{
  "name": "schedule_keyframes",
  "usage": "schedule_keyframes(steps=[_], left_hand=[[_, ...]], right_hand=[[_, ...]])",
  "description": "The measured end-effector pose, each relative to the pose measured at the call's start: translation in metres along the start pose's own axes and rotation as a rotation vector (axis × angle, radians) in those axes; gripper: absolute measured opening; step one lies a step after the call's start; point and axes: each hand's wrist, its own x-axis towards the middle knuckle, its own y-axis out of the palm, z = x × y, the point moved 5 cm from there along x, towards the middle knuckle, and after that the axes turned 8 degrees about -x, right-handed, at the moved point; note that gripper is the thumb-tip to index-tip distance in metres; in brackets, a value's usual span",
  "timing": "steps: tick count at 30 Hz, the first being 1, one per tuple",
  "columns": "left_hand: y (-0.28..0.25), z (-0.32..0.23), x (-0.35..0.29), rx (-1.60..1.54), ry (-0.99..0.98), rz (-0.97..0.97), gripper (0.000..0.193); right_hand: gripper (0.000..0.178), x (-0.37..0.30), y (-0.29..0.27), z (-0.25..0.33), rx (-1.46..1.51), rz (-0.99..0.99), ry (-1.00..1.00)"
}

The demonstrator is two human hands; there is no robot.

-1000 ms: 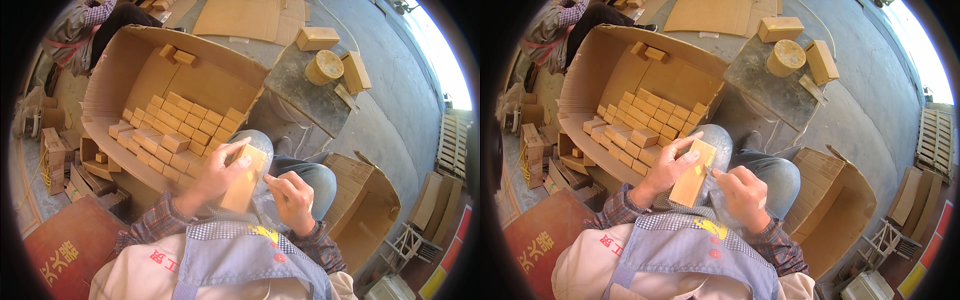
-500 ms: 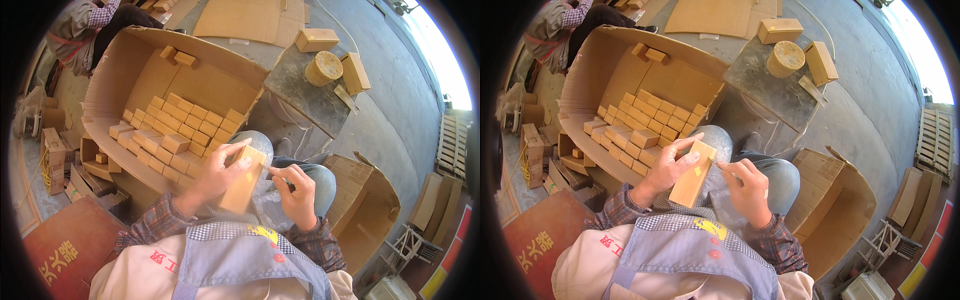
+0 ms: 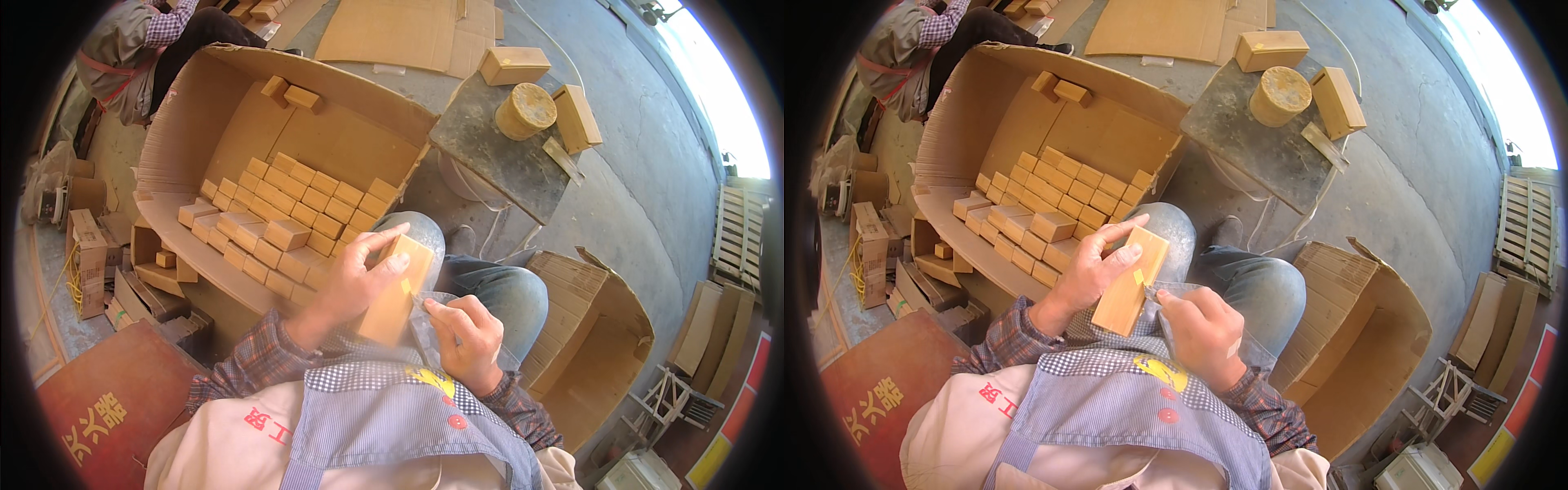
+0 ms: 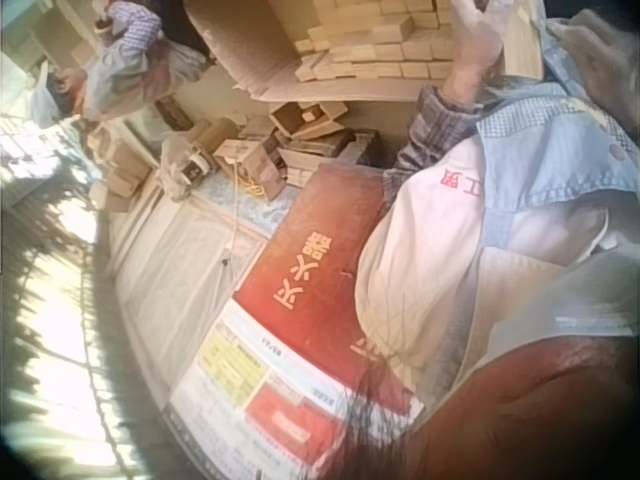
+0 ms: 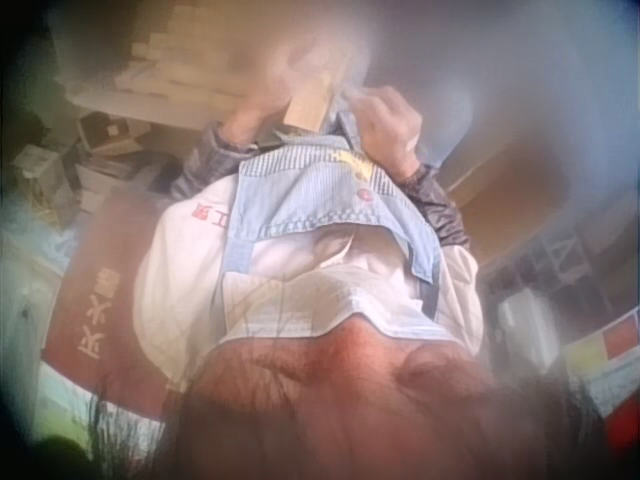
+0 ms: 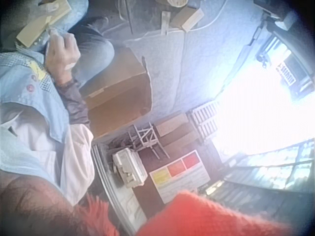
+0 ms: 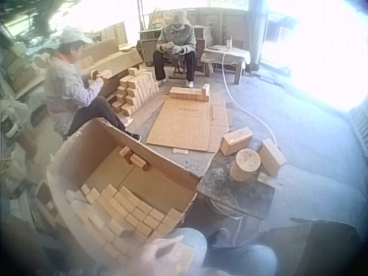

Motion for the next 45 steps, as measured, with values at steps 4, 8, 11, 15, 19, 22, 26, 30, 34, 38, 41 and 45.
schedule_keyframes(steps=[4, 8, 11, 15, 19, 22, 26, 30, 34, 38, 41, 45], left_hand=[[0.0, -0.001, -0.001, -0.026, -0.024, 0.003, 0.057], [-0.001, -0.004, -0.001, 0.033, 0.021, -0.002, 0.057], [-0.001, -0.002, 0.0, 0.042, 0.018, 0.004, 0.057], [0.0, -0.001, 0.0, -0.021, -0.005, 0.019, 0.057], [0.0, -0.004, -0.001, 0.0, -0.007, 0.026, 0.057], [0.001, -0.007, -0.001, -0.008, 0.013, 0.03, 0.056], [0.002, -0.008, -0.001, 0.019, 0.009, 0.027, 0.055], [0.002, -0.006, -0.001, 0.002, -0.008, 0.03, 0.056], [0.001, -0.005, 0.0, 0.062, 0.023, 0.009, 0.056], [0.001, -0.005, 0.0, 0.097, 0.059, 0.021, 0.055], [0.0, -0.006, -0.001, 0.126, 0.053, 0.041, 0.053], [0.001, -0.006, -0.002, 0.067, 0.037, 0.046, 0.053]], right_hand=[[0.024, 0.0, 0.0, -0.005, -0.002, -0.04, 0.073], [0.023, -0.001, 0.001, 0.0, -0.1, -0.01, 0.008], [0.022, -0.001, -0.001, -0.005, 0.024, -0.013, 0.139], [0.02, 0.005, 0.002, -0.018, 0.114, 0.086, 0.285], [0.023, 0.011, 0.001, -0.021, 0.13, 0.15, 0.175], [0.023, 0.008, 0.0, -0.021, 0.115, 0.185, 0.105], [0.021, 0.003, -0.001, -0.015, 0.065, 0.168, 0.018], [0.018, -0.002, 0.0, -0.007, 0.028, 0.122, -0.051], [0.017, -0.01, 0.001, -0.002, -0.03, 0.084, -0.099], [0.021, -0.019, 0.001, 0.004, -0.071, 0.066, -0.156], [0.022, -0.023, 0.002, 0.007, -0.028, 0.096, -0.147], [0.024, -0.021, -0.001, 0.001, 0.211, 0.056, 0.039]])
